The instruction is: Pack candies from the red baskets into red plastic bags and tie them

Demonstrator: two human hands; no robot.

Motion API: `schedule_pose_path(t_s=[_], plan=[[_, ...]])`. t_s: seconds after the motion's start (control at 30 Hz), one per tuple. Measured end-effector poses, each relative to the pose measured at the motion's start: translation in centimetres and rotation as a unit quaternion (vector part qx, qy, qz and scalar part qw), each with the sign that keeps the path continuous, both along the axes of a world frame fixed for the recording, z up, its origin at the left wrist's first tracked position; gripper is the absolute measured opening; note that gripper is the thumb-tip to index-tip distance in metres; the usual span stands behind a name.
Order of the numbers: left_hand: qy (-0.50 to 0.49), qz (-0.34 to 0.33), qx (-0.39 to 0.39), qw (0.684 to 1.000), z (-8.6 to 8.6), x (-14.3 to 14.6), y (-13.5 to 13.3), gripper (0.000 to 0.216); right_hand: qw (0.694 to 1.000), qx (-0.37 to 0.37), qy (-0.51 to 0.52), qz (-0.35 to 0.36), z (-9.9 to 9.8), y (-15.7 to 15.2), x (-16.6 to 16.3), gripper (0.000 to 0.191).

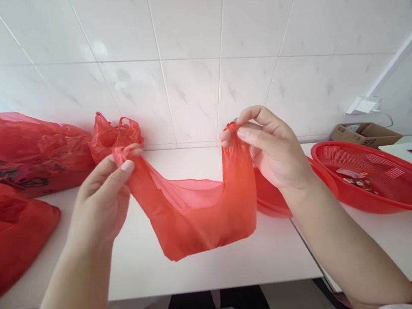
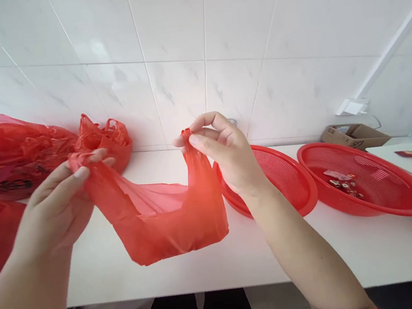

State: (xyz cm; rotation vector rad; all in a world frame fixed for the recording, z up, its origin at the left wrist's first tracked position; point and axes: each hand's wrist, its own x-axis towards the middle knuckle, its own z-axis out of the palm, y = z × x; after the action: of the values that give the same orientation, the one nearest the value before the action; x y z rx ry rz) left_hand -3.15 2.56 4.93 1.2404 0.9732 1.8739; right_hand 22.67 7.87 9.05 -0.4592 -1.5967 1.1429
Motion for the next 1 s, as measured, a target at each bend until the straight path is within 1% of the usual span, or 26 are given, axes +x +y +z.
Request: schedule_pose_path(t_s=[0.03, 0.07, 0.1, 0.13, 0.17, 0.2, 0.23, 0.27, 0.3, 0.37, 0.4, 0.47, 0.5, 0.57, 0.63, 0.7, 0.73, 0.8, 0.87, 0.97, 1.0], plan=[[0.025, -0.067, -0.029, 0.997, 0.4, 0.0, 0.4, 0.026, 1.000, 0.011, 0.000, 0.007, 0.1, 0.2, -0.2, 0.011], [0.060, -0.142, -0.068, 0.986, 0.9, 0.1, 0.7, 0.034, 0.999, 0.023, -0.009, 0.020, 0.3, 0.3, -0.6, 0.010], [0.105, -0.211, -0.111, 0.966, 1.3, 0.3, 1.1, 0.042, 0.998, 0.031, -0.032, 0.043, 0.4, 0.5, -0.9, 0.009], [0.157, -0.266, -0.149, 0.940, 1.7, 0.6, 1.4, 0.047, 0.995, 0.035, -0.065, 0.074, 0.5, 0.6, -1.4, 0.009], [0.213, -0.303, -0.178, 0.912, 2.0, 1.0, 1.8, 0.048, 0.988, 0.040, -0.101, 0.107, 0.7, 0.7, -1.9, 0.009], [0.265, -0.323, -0.198, 0.887, 2.2, 1.5, 2.1, 0.044, 0.980, 0.048, -0.135, 0.135, 0.7, 0.8, -2.5, 0.009], [0.310, -0.328, -0.211, 0.867, 2.3, 2.1, 2.5, 0.038, 0.973, 0.061, -0.164, 0.152, 0.8, 0.8, -3.2, 0.009], [0.344, -0.324, -0.220, 0.853, 2.3, 2.7, 2.8, 0.030, 0.966, 0.078, -0.188, 0.157, 0.8, 0.9, -3.8, 0.009], [0.364, -0.316, -0.226, 0.846, 2.2, 3.1, 3.1, 0.023, 0.962, 0.099, -0.206, 0.150, 0.7, 0.9, -4.3, 0.009], [0.363, -0.293, -0.240, 0.851, 1.9, 3.6, 3.6, 0.014, 0.959, 0.141, -0.227, 0.099, 0.2, 1.2, -5.0, 0.013], [0.346, -0.282, -0.251, 0.859, 1.7, 3.6, 3.8, 0.015, 0.958, 0.157, -0.232, 0.061, -0.2, 1.4, -5.1, 0.017], [0.296, -0.272, -0.274, 0.873, 1.3, 3.2, 4.1, 0.025, 0.957, 0.174, -0.232, -0.010, -1.3, 1.9, -4.9, 0.023], [0.275, -0.274, -0.285, 0.876, 1.1, 2.9, 4.2, 0.031, 0.957, 0.170, -0.234, -0.027, -2.0, 2.1, -4.7, 0.023], [0.250, -0.284, -0.292, 0.878, 0.8, 2.4, 4.3, 0.038, 0.960, 0.145, -0.240, -0.023, -3.3, 2.4, -4.1, 0.014], [0.239, -0.283, -0.281, 0.885, 0.6, 2.1, 4.4, 0.039, 0.965, 0.114, -0.238, -0.012, -4.4, 2.2, -3.7, 0.005], [0.232, -0.274, -0.268, 0.894, 0.3, 2.1, 4.6, 0.038, 0.970, 0.099, -0.220, -0.026, -5.1, 1.8, -3.5, 0.003], [0.231, -0.274, -0.264, 0.895, 0.2, 2.1, 4.7, 0.038, 0.971, 0.099, -0.213, -0.040, -5.3, 1.7, -3.6, 0.003], [0.239, -0.292, -0.262, 0.888, 0.1, 2.1, 4.7, 0.039, 0.968, 0.106, -0.215, -0.070, -5.6, 1.6, -3.7, 0.010], [0.250, -0.314, -0.260, 0.878, 0.1, 2.3, 4.7, 0.041, 0.959, 0.112, -0.244, -0.092, -5.8, 1.9, -3.9, 0.014], [0.244, -0.308, -0.265, 0.880, 0.0, 2.4, 4.8, 0.040, 0.952, 0.105, -0.273, -0.086, -6.0, 2.1, -4.1, 0.004], [0.233, -0.300, -0.268, 0.885, -0.1, 2.4, 4.8, 0.039, 0.954, 0.107, -0.265, -0.088, -6.1, 1.9, -4.0, 0.005]])
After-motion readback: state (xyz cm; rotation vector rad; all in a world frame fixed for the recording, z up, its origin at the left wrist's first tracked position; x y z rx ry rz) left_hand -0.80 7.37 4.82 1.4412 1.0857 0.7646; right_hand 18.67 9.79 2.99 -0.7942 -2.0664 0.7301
